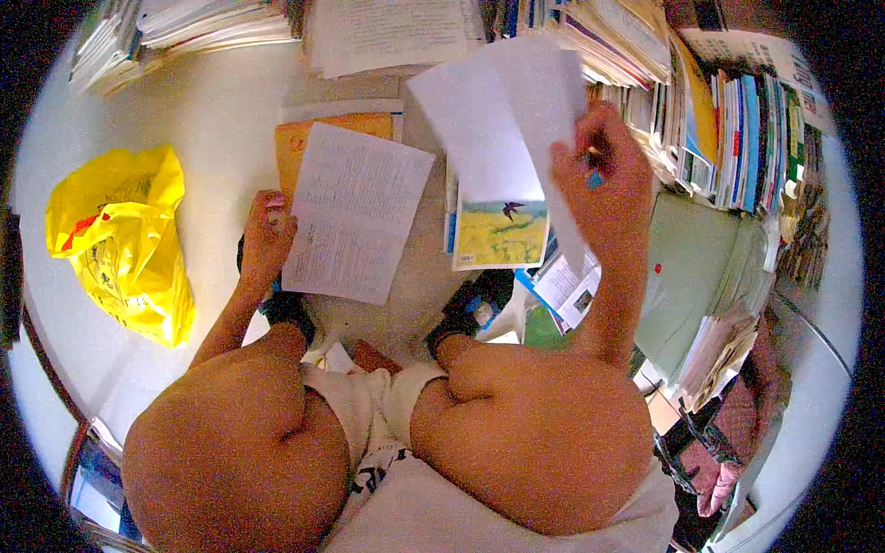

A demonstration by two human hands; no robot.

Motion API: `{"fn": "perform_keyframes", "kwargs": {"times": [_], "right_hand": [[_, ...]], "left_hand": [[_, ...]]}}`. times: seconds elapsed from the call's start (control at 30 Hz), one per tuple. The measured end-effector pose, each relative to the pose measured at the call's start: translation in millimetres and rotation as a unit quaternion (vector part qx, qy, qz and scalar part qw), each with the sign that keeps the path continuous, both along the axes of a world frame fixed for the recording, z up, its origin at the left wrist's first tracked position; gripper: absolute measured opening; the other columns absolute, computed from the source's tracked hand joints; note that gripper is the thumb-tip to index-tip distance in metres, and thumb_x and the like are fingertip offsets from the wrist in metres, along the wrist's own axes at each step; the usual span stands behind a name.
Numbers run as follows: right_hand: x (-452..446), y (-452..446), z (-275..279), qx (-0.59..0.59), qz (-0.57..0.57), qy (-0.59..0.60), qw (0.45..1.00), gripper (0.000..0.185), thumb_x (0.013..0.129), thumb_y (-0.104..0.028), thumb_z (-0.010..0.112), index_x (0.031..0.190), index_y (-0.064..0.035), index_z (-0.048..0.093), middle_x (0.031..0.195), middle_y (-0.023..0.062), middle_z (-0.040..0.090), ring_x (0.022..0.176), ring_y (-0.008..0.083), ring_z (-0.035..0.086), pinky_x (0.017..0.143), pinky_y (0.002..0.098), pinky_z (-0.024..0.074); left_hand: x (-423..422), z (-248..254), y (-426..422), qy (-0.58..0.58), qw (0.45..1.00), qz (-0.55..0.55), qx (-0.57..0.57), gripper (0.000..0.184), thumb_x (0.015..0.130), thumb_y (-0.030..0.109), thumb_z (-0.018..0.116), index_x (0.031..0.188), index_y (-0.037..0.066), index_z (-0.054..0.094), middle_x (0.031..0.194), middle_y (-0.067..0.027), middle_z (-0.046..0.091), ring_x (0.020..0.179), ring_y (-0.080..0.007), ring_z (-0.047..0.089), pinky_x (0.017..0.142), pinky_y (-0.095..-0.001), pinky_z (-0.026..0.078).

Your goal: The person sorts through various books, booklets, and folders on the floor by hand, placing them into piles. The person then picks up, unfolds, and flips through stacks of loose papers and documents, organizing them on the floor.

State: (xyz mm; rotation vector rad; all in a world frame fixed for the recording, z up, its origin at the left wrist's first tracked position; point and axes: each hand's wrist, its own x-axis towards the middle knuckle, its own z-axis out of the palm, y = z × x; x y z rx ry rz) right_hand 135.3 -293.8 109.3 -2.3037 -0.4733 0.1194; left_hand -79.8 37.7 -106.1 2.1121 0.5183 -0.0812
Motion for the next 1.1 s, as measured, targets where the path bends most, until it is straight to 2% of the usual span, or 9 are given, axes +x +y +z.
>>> {"fn": "perform_keyframes", "kwargs": {"times": [0.07,0.17,0.3,0.4,0.53,0.73,0.83,0.97,1.1], "right_hand": [[-28.6,34.0,15.8,-0.022,0.102,0.072,0.992,0.019,0.080,0.000,0.064,0.081,-0.0073,0.046,0.074,0.0024,0.044,0.066,0.0111,0.047,0.061,0.0274,0.0443],[-61.0,81.0,-23.1,-0.158,0.371,0.123,0.907,0.025,0.080,-0.014,0.062,0.103,-0.0083,0.053,0.094,0.0137,0.057,0.081,0.0351,0.063,0.064,0.0474,0.0524],[-120.8,115.3,-138.6,-0.098,0.470,0.018,0.877,0.021,0.087,-0.013,0.055,0.104,-0.0015,0.052,0.095,0.0178,0.058,0.077,0.0344,0.068,0.057,0.0452,0.0568],[-150.1,125.5,-179.4,-0.150,0.514,0.094,0.839,0.023,0.088,-0.012,0.055,0.107,0.0011,0.051,0.099,0.0205,0.058,0.076,0.0353,0.068,0.058,0.0446,0.0575],[-177.8,129.3,-189.4,-0.148,0.469,0.138,0.859,0.027,0.083,-0.012,0.060,0.106,-0.0022,0.050,0.100,0.0176,0.056,0.076,0.0376,0.066,0.059,0.0461,0.0550],[-157.4,115.2,-177.9,0.005,0.460,0.243,0.854,0.028,0.089,-0.021,0.061,0.109,-0.0044,0.051,0.097,0.0186,0.058,0.085,0.0402,0.064,0.074,0.0491,0.0519],[-127.6,86.2,-166.3,-0.090,0.256,0.302,0.914,0.030,0.092,-0.024,0.058,0.111,-0.0025,0.055,0.092,0.0237,0.060,0.094,0.0441,0.063,0.082,0.0513,0.0529],[-116.5,40.8,-161.8,-0.280,0.164,0.280,0.904,0.043,0.092,-0.027,0.060,0.119,0.0045,0.049,0.098,0.0282,0.063,0.094,0.0473,0.062,0.083,0.0503,0.0529],[-130.7,34.1,-186.2,-0.194,0.086,0.319,0.924,0.064,0.092,-0.033,0.060,0.134,0.0089,0.035,0.121,0.0344,0.055,0.109,0.0478,0.058,0.096,0.0468,0.0483]], "left_hand": [[-2.6,-4.4,0.1,0.002,1.000,0.001,-0.027,0.045,0.079,0.000,0.067,0.119,0.001,0.047,0.108,-0.0200,0.055,0.106,-0.0347,0.056,0.089,-0.0417,0.049],[-1.5,0.4,-3.9,-0.003,1.000,-0.002,-0.016,0.044,0.080,0.002,0.067,0.120,0.001,0.047,0.107,-0.0201,0.055,0.102,-0.0356,0.057,0.089,-0.0416,0.049],[-5.0,-8.6,4.5,0.043,0.999,-0.010,0.003,0.041,0.087,0.007,0.063,0.123,0.000,0.046,0.105,-0.0220,0.055,0.096,-0.0346,0.060,0.083,-0.0400,0.051],[-23.3,-30.1,12.4,0.076,0.996,0.042,-0.032,0.038,0.092,0.011,0.060,0.125,-0.001,0.045,0.105,-0.0222,0.057,0.090,-0.0310,0.062,0.076,-0.0377,0.052],[-13.9,10.8,1.9,0.152,0.954,0.157,-0.205,0.041,0.092,0.014,0.062,0.125,-0.002,0.044,0.100,-0.0186,0.062,0.080,-0.0239,0.065,0.072,-0.0353,0.053],[-13.1,-3.8,-2.0,0.117,0.986,0.038,-0.117,0.047,0.087,0.014,0.068,0.125,-0.001,0.044,0.095,-0.0159,0.064,0.080,-0.0220,0.066,0.072,-0.0348,0.053],[0.5,16.2,-6.7,0.131,0.988,0.028,-0.073,0.043,0.086,0.013,0.068,0.121,-0.002,0.048,0.098,-0.0182,0.065,0.085,-0.0262,0.068,0.076,-0.0359,0.053],[-1.3,7.0,-12.0,0.085,0.995,-0.027,-0.055,0.040,0.085,0.013,0.068,0.118,-0.004,0.053,0.101,-0.0220,0.066,0.090,-0.0309,0.068,0.080,-0.0372,0.053],[9.7,7.4,-21.6,0.079,0.993,-0.027,-0.081,0.043,0.086,0.021,0.070,0.117,-0.005,0.057,0.105,-0.0241,0.067,0.097,-0.0331,0.067,0.085,-0.0385,0.052]]}}
